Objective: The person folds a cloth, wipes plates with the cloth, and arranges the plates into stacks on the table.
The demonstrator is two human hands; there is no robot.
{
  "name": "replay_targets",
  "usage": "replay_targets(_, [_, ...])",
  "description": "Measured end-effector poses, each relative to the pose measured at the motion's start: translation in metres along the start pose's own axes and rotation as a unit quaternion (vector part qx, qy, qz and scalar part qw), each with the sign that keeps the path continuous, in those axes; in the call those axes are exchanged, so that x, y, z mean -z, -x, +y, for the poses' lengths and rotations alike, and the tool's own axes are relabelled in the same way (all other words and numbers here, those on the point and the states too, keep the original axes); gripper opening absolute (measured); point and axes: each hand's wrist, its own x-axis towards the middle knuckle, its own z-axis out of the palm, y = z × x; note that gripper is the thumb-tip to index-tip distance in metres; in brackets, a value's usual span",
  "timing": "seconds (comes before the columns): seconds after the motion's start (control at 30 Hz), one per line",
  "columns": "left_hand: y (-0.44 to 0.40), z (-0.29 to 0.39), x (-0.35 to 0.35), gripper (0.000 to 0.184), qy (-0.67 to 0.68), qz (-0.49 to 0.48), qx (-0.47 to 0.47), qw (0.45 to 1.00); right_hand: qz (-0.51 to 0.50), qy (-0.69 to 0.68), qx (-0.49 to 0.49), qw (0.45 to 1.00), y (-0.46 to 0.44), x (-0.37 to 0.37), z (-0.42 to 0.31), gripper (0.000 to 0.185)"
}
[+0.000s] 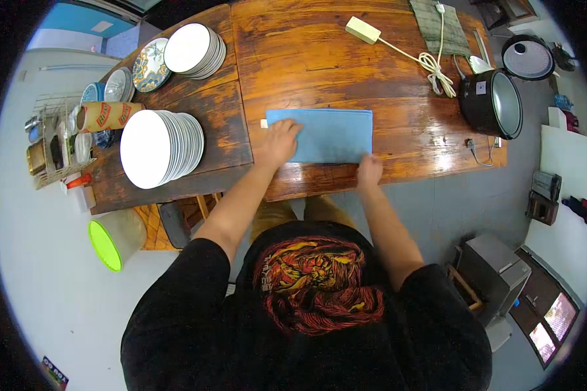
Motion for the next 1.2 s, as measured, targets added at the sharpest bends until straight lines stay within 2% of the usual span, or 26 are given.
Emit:
replay_targets(0.1, [-0.031, 0.016, -0.008, 0.035, 0.038, 0.006, -0.015, 0.999, -0.120, -0.121, -0.232, 0.958, 0.037, -0.006, 0.026, 0.028])
replay_targets(0.17, [-0.054, 0.016, -0.018, 0.035, 0.001, 0.019, -0.014, 1.000, -0.174, -0.159, -0.294, 0.926, 0.054, -0.023, 0.028, 0.028])
replay_targets(0.27, [-0.074, 0.018, -0.020, 0.032, -0.004, -0.027, -0.014, 1.000, -0.206, -0.148, -0.319, 0.913, 0.069, -0.048, 0.014, 0.028])
replay_targets(0.33, [-0.085, 0.020, -0.024, 0.030, -0.023, -0.130, -0.010, 0.991, -0.227, -0.084, -0.323, 0.915, 0.070, -0.053, -0.006, 0.025])
replay_targets(0.43, [-0.088, 0.017, -0.035, 0.027, -0.024, -0.113, -0.028, 0.993, -0.151, -0.108, -0.289, 0.939, 0.067, -0.066, 0.008, 0.022])
replay_targets(0.53, [-0.094, 0.016, -0.042, 0.023, -0.022, -0.097, -0.048, 0.994, -0.156, -0.178, -0.287, 0.928, 0.069, -0.064, 0.010, 0.019])
replay_targets(0.6, [-0.104, 0.019, -0.034, 0.020, 0.035, -0.203, -0.007, 0.979, -0.169, -0.212, -0.266, 0.925, 0.072, -0.058, 0.006, 0.017])
replay_targets(0.67, [-0.110, 0.020, -0.026, 0.016, 0.090, -0.302, 0.037, 0.948, -0.174, -0.215, -0.202, 0.940, 0.076, -0.051, 0.002, 0.015])
replay_targets(0.7, [-0.112, 0.020, -0.018, 0.016, 0.089, -0.299, 0.034, 0.949, -0.173, -0.211, -0.157, 0.949, 0.077, -0.044, -0.003, 0.013])
replay_targets(0.73, [-0.111, 0.018, -0.011, 0.014, 0.171, -0.264, 0.055, 0.948, -0.170, -0.206, -0.112, 0.957, 0.078, -0.038, -0.008, 0.011])
replay_targets(0.77, [-0.109, 0.014, -0.003, 0.012, 0.250, -0.227, 0.073, 0.938, -0.171, -0.210, -0.106, 0.957, 0.080, -0.031, -0.021, 0.011])
replay_targets(0.83, [-0.104, 0.010, 0.017, 0.009, 0.403, -0.147, 0.104, 0.897, -0.186, -0.246, -0.005, 0.951, 0.083, -0.014, -0.049, 0.010])
replay_targets(0.87, [-0.102, 0.011, 0.030, 0.009, 0.399, -0.141, 0.099, 0.901, -0.179, -0.219, 0.045, 0.958, 0.078, -0.006, -0.057, 0.010])
replay_targets(1.0, [-0.096, 0.015, 0.087, 0.018, 0.650, -0.065, 0.156, 0.741, -0.178, -0.169, 0.189, 0.951, 0.071, 0.017, -0.125, 0.006])
replay_targets(1.03, [-0.098, 0.016, 0.099, 0.018, 0.647, -0.060, 0.150, 0.746, -0.196, -0.180, 0.203, 0.942, 0.062, 0.017, -0.131, 0.005])
replay_targets(1.17, [-0.102, 0.020, 0.137, 0.033, 0.554, -0.047, 0.129, 0.821, -0.237, -0.182, 0.231, 0.926, 0.044, 0.009, -0.169, 0.011])
replay_targets(1.2, [-0.103, 0.021, 0.145, 0.033, 0.552, -0.041, 0.126, 0.823, -0.248, -0.174, 0.240, 0.922, 0.038, 0.006, -0.175, 0.013])
